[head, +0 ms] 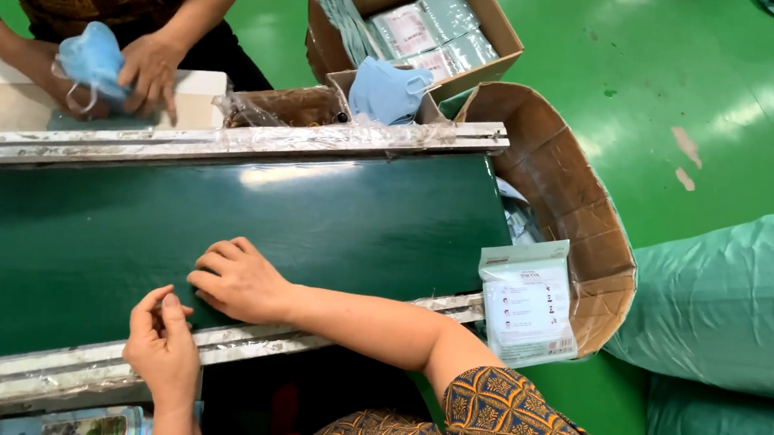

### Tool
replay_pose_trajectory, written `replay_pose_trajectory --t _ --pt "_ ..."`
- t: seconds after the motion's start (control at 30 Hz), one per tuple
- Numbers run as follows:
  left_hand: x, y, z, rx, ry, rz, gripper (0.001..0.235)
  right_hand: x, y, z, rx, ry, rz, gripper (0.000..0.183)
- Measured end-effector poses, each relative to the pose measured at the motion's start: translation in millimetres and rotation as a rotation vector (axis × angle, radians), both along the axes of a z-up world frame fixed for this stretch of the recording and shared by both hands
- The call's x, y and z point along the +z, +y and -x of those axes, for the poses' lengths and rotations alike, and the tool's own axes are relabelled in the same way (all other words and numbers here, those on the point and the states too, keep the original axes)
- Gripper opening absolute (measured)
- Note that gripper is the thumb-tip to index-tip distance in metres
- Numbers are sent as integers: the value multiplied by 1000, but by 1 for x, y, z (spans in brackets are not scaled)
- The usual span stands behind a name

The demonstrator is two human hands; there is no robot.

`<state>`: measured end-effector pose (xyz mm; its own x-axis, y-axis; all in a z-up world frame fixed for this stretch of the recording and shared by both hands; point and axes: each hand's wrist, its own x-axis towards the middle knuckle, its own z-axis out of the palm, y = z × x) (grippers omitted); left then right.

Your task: Packaging surgical masks into plastic bags on a conveyor belt.

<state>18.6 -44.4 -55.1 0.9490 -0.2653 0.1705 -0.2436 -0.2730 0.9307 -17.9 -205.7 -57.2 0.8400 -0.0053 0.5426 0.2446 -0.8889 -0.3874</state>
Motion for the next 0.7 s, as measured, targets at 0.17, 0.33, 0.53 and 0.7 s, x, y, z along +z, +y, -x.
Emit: replay_pose_trajectory --t 0.17,0.33,0.53,0.7 --pt "-4 0 1 -4 -12 37 19 0 0 2 -3 8 17 22" --pt "-2 5 -1 -4 40 80 19 0 0 1 -35 17 37 22" --pt "-2 8 0 -30 101 153 19 1 -1 2 -37 24 35 21" --pt "0 7 1 -35 86 140 19 4 -2 2 -39 37 32 21"
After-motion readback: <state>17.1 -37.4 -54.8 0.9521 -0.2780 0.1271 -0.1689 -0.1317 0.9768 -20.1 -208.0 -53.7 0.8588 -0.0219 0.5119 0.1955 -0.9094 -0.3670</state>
